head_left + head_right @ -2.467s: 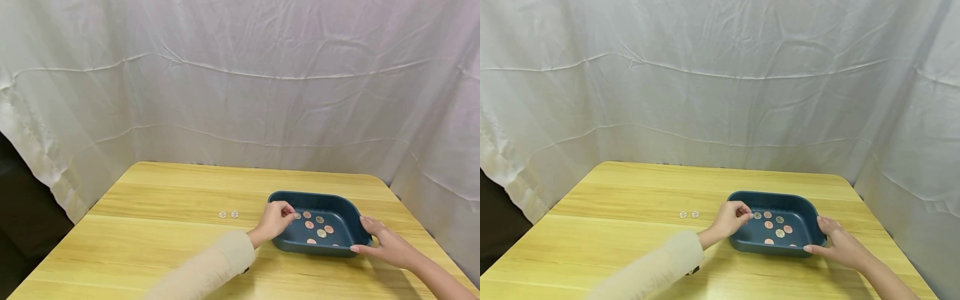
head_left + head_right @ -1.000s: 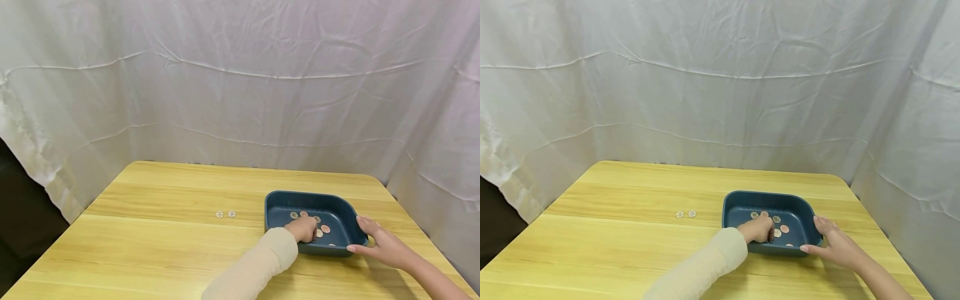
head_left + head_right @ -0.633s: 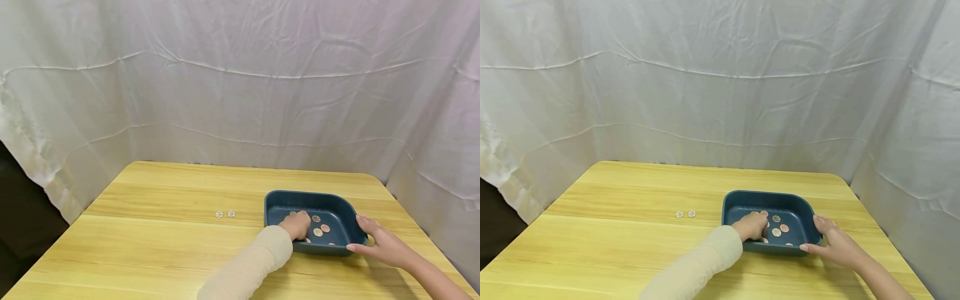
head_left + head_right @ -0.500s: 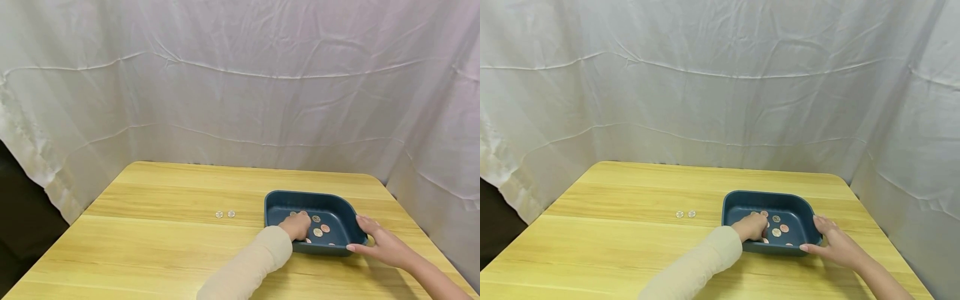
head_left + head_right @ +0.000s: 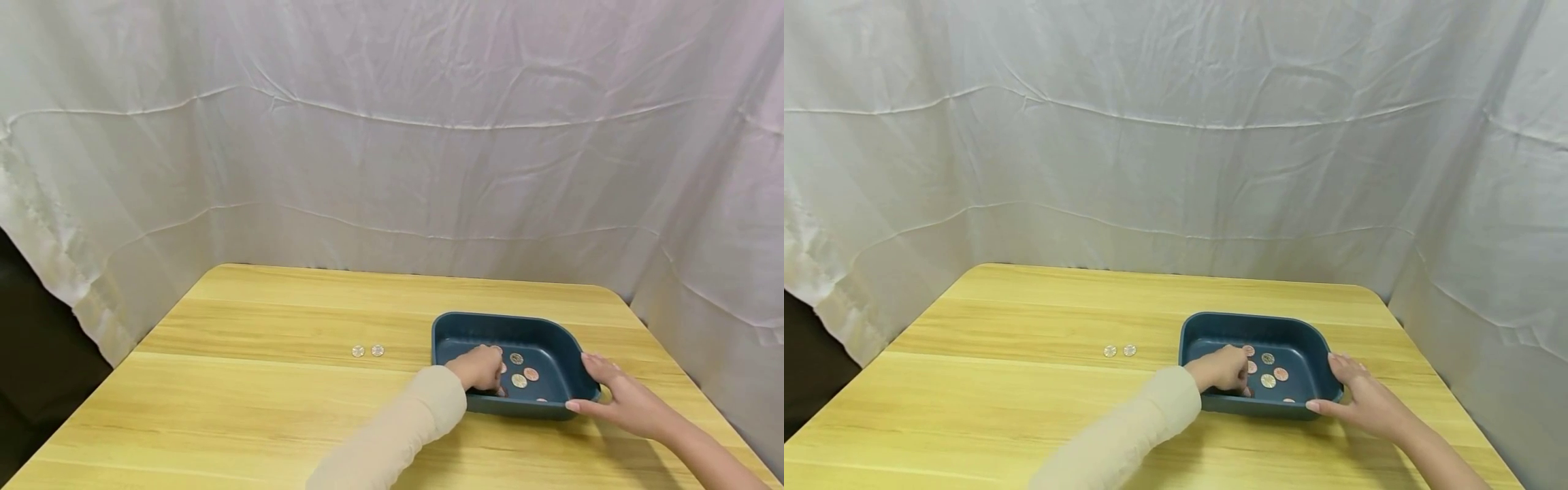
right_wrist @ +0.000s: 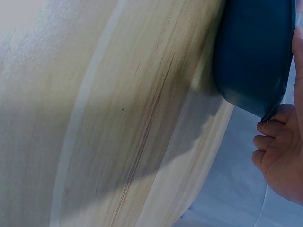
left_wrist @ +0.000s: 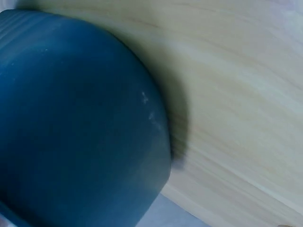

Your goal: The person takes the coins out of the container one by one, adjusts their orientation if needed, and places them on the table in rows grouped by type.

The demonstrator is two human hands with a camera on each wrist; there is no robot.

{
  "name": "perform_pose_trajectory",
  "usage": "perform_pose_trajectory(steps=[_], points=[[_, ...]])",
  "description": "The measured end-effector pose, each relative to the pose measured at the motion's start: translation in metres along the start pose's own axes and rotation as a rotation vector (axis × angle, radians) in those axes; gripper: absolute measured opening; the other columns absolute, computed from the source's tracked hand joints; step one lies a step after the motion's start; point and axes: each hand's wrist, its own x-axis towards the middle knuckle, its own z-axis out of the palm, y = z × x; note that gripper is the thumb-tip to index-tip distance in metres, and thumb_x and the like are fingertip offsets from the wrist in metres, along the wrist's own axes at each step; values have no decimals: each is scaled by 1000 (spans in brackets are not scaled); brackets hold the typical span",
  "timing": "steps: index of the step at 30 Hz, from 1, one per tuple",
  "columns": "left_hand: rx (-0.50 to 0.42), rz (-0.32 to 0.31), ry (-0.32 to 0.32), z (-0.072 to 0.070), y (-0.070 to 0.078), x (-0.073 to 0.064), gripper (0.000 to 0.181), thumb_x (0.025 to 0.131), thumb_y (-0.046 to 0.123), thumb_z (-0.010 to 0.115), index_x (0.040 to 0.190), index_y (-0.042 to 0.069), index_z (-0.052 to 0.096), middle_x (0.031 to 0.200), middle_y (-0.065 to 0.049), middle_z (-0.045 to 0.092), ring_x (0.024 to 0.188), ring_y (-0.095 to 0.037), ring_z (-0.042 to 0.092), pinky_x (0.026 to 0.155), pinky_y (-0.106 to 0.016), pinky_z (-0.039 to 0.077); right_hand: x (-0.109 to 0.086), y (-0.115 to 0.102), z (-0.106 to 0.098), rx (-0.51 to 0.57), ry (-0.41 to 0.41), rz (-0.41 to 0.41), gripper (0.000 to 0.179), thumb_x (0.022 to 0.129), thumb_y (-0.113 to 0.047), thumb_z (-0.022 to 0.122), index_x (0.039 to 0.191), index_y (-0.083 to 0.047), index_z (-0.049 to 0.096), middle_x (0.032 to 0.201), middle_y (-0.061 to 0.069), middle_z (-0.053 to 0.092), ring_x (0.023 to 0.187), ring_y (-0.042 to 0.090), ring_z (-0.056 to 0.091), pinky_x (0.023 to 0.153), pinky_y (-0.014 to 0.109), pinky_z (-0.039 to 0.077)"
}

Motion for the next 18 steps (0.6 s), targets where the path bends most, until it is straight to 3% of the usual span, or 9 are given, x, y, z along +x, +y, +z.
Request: perform_pose_trajectory(steps=[5,8,10,14,17,18], points=[[-97,101,61,-8,-9,-9,43,89,12,60,53,13,36,54,5,27,50,-6,29,50,-16,27,0,0,0,-11,-1,-2,90,76,-39,73,134,18,33,137,39,32,122,57,31,90,68,32],[-217,105,92,-9,-14,-13,51,92,10,57,49,13,29,48,4,19,44,-7,21,47,-16,23,0,0,0,-15,-8,3,90,77,-39,72,134,17,33,137,39,32,122,57,31,90,68,32],[-293,93,117,-9,-16,-15,50,93,12,56,49,12,32,46,4,27,42,-6,25,47,-15,25,0,0,0,-10,-9,5,90,77,-39,72,134,17,32,137,39,31,122,57,31,90,68,32],[-417,80,178,-10,-18,-24,36,92,14,58,57,4,59,62,1,62,45,-4,40,47,-14,32,0,0,0,-4,-7,3,89,77,-38,72,134,18,32,137,40,31,122,57,31,89,68,32],[-528,72,211,-13,-21,-30,24,91,13,58,75,1,71,74,-2,69,49,-3,46,47,-14,36,0,0,0,0,-8,2,89,77,-37,73,134,18,32,136,40,31,122,57,31,89,68,32],[-561,73,217,-14,-22,-32,23,91,13,59,77,1,72,71,-3,68,50,-3,47,47,-14,37,0,0,0,-3,-8,1,89,77,-37,72,134,18,32,136,40,31,122,57,31,89,68,32]])
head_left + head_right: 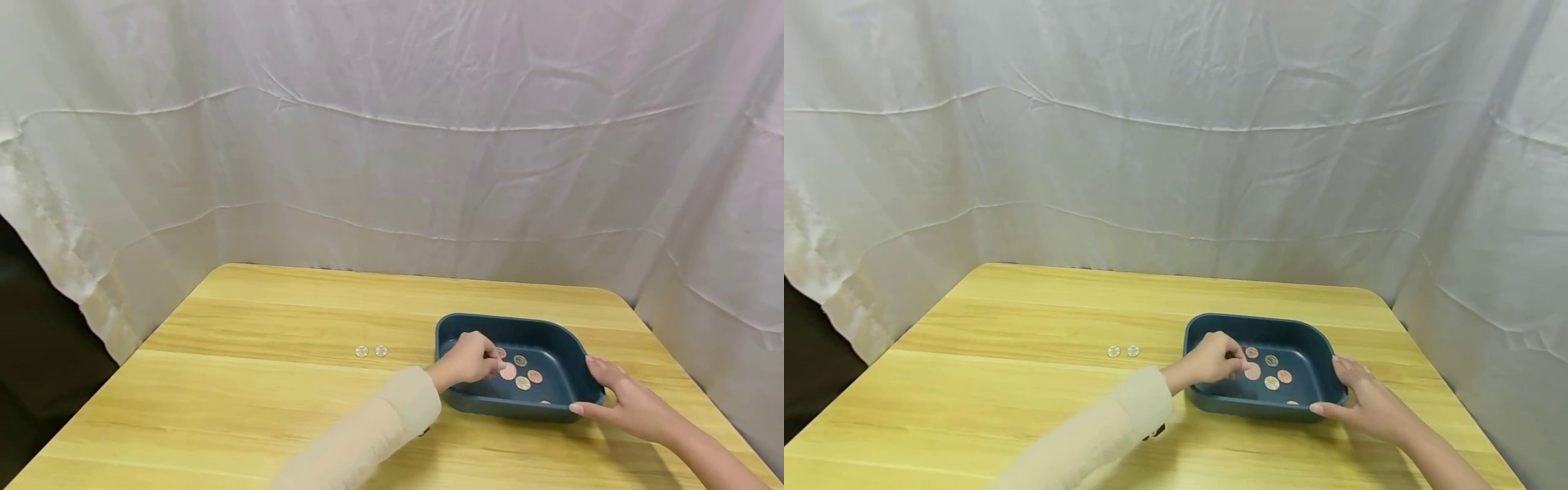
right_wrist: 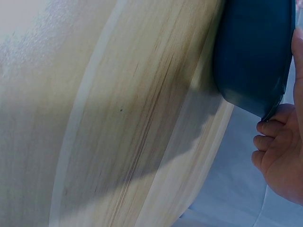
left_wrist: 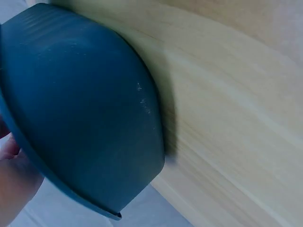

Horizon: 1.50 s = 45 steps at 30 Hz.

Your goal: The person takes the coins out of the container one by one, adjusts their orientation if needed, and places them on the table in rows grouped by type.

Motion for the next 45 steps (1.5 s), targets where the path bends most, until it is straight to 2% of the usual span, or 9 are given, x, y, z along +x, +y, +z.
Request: perform_pose_trajectory(steps=[5,11,17,21,26,28,32,40,45], points=[[-103,16,33,-11,-2,-8,20,90,12,60,79,-1,71,68,-5,68,55,-2,56,51,-14,43,0,1,0,-15,0,2,89,78,-38,72,134,18,32,136,40,32,121,57,32,89,68,32],[-195,44,91,-21,-8,-18,21,90,11,60,77,-1,71,70,-10,69,55,-3,58,53,-14,48,1,2,-1,-30,-2,1,89,77,-39,72,134,17,33,136,40,32,121,57,33,89,68,33],[-331,24,167,-25,-18,-30,20,88,10,63,76,-6,70,70,-16,68,55,-8,61,54,-16,50,1,2,-2,-23,-11,5,89,78,-38,72,134,18,31,136,40,31,121,57,32,89,68,33],[-369,10,198,-29,-25,-40,21,88,11,63,78,-7,69,70,-18,67,57,-11,61,56,-19,52,-1,2,-3,-32,-5,10,89,78,-38,72,134,18,31,136,40,31,120,57,33,89,69,33],[-430,-23,227,-32,-33,-54,20,88,9,62,79,-9,68,71,-21,66,58,-9,57,59,-29,55,-2,2,-4,-29,1,9,89,78,-38,72,134,18,31,136,40,31,120,57,33,89,69,33],[-450,-30,229,-33,-37,-61,19,88,8,62,80,-9,68,72,-22,66,58,-8,56,59,-28,55,-3,2,-4,-23,1,7,89,78,-37,72,134,18,31,136,40,31,120,57,33,88,68,33],[-434,-29,219,-38,-49,-73,21,88,9,62,80,-9,67,73,-23,65,58,-8,52,56,-22,49,-4,1,-2,-15,-3,8,89,78,-37,72,135,17,31,136,40,31,120,57,32,88,68,33],[-335,-47,230,-52,-84,-97,18,90,3,57,80,-11,65,66,-13,59,55,-8,46,50,-17,40,-1,-2,-2,-21,14,-18,89,77,-37,73,134,17,32,135,40,33,120,56,34,88,67,35],[-278,-120,240,-58,-104,-110,16,90,0,55,79,-8,64,63,-9,59,53,-7,43,47,-15,36,1,-3,-2,-32,11,-22,89,77,-39,73,134,17,33,135,39,34,120,56,34,88,67,35]])
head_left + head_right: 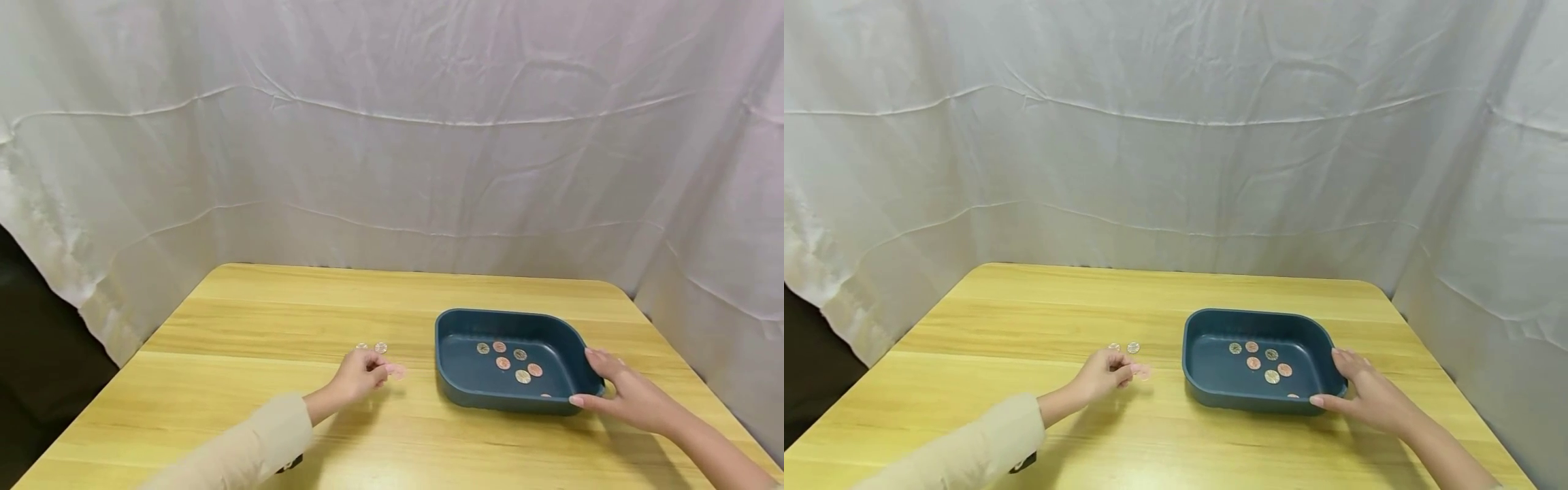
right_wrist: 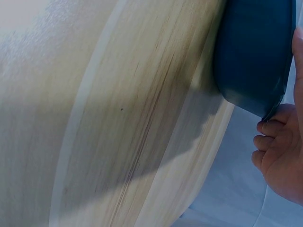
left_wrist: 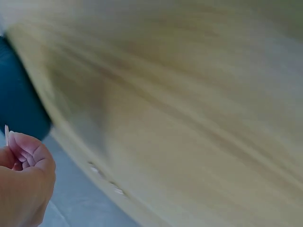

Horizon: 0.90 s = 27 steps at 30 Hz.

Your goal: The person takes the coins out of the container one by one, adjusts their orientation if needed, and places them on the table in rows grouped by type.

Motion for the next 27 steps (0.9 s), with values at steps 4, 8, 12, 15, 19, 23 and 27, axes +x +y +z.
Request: perform_pose_trajectory(steps=[4,8,12,15,19,23,27], points=[[24,-81,15,-4,-12,-5,18,89,0,55,74,-6,62,61,-6,59,51,-7,43,45,-14,34,1,0,-1,-6,-10,7,90,77,-40,72,134,17,33,135,39,34,120,56,34,88,67,35],[3,-167,28,-5,-16,-7,16,88,-3,54,75,-8,62,70,-11,63,55,-9,51,49,-17,44,0,0,-1,-6,-18,13,90,77,-40,72,134,17,33,136,40,33,121,56,34,89,67,34],[54,-216,32,-6,-14,-4,22,87,-6,55,66,-5,59,73,-12,64,57,-10,54,52,-20,48,-1,0,-1,-3,-22,18,90,78,-40,72,135,17,32,136,40,32,121,57,33,89,68,34],[96,-249,19,-5,-12,0,38,88,-4,55,52,5,49,59,-6,59,49,-7,48,47,-16,42,-1,0,-1,0,-23,21,89,78,-39,72,135,17,32,136,40,32,121,57,33,89,68,34],[104,-308,5,-3,-10,4,53,89,-1,55,44,15,33,43,3,45,40,-5,34,42,-13,31,-1,-1,-1,8,-18,12,89,78,-38,72,135,17,32,136,40,32,121,57,33,89,68,34],[139,-343,-1,-2,-8,7,57,90,1,56,42,17,30,36,7,33,36,-3,24,38,-13,23,-1,-1,-1,8,-21,8,89,78,-38,72,135,17,32,136,40,32,121,57,33,89,68,34],[182,-347,-4,-2,-5,6,56,90,3,57,41,16,33,34,8,31,35,-3,22,37,-13,20,0,-2,-2,3,-27,15,89,78,-39,72,135,17,32,136,40,31,121,57,33,89,68,34]])
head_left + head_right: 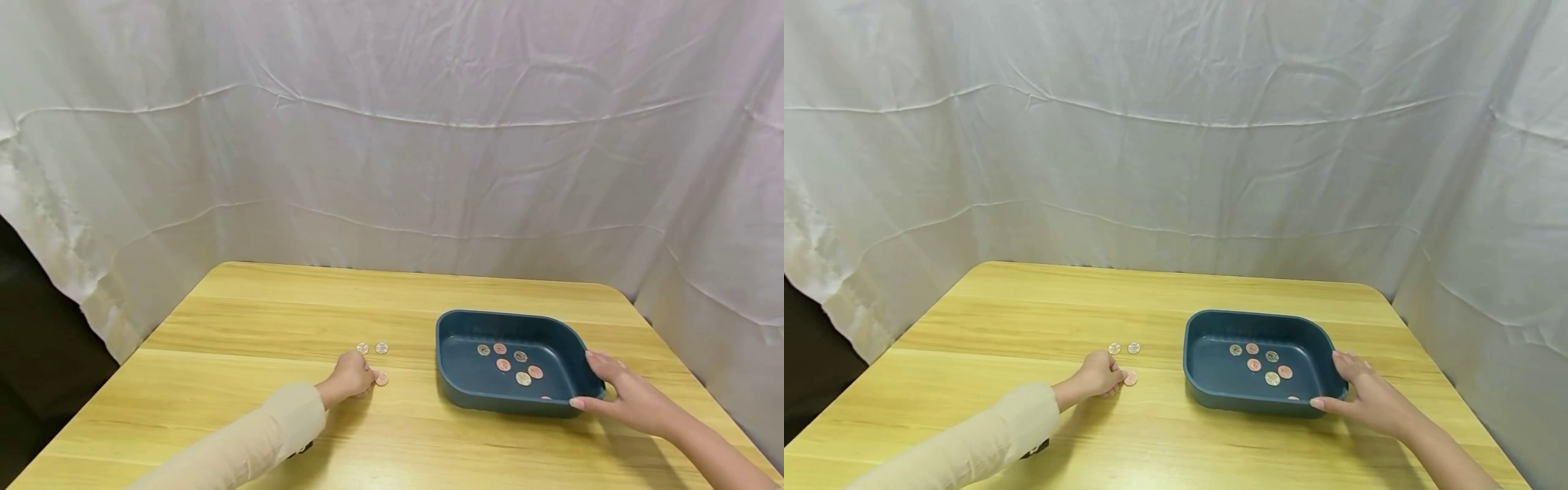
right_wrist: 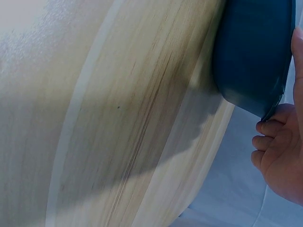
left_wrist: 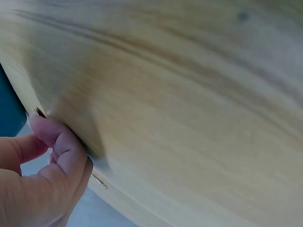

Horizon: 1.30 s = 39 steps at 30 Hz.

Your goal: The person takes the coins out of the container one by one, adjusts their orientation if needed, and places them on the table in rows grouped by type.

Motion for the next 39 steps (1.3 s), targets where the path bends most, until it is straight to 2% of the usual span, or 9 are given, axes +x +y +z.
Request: perform_pose_trajectory(steps=[11,14,19,23,27,29,32,35,39], points=[[25,18,30,2,0,0,56,89,2,56,42,18,30,37,10,28,35,-2,25,36,-12,23,-1,0,2,-5,-5,15,90,78,-40,71,135,17,30,136,40,31,120,57,33,88,67,35],[10,43,38,1,-2,0,54,90,2,55,44,18,29,38,9,29,36,-3,23,36,-13,22,-1,-1,1,-9,-9,21,90,79,-41,71,136,16,30,136,40,31,120,57,33,88,67,36],[-36,167,49,-3,1,0,38,92,3,51,57,11,40,54,4,38,43,-5,29,39,-14,26,-1,-1,0,-22,-13,24,91,79,-41,70,136,16,30,136,40,31,120,57,34,87,67,36],[-138,285,15,-4,11,-1,27,92,3,52,66,4,45,58,0,41,49,-7,38,46,-16,40,-1,0,-1,-30,-17,25,91,79,-42,70,136,16,30,136,40,31,120,57,33,87,68,35],[-240,337,-25,-2,25,-3,23,93,7,54,74,-6,53,58,-8,50,49,-8,43,47,-19,44,0,1,-2,-23,-17,20,91,78,-41,71,136,16,31,137,40,30,122,57,31,89,69,33],[-240,355,-11,0,32,-3,21,93,9,55,79,-7,58,62,-13,56,49,-8,45,44,-19,40,0,1,-3,-18,-16,16,91,78,-41,71,136,16,31,138,40,30,122,57,30,90,69,31],[-201,403,20,6,42,-2,20,92,11,56,79,-3,61,67,-19,61,49,-7,47,43,-17,38,0,2,-3,-12,-16,15,91,78,-42,71,136,16,31,138,39,30,123,57,29,90,69,31],[-180,461,42,12,51,-1,19,91,9,57,79,-3,63,68,-20,62,52,-6,49,45,-16,39,0,1,-2,-12,-15,13,91,77,-42,71,136,16,31,138,39,30,123,56,30,90,69,31],[-202,493,45,22,62,2,18,90,9,58,79,-5,63,66,-18,62,52,-6,48,46,-15,39,1,1,-2,-15,-18,9,91,77,-41,71,135,16,31,137,40,30,123,57,30,90,68,31]])
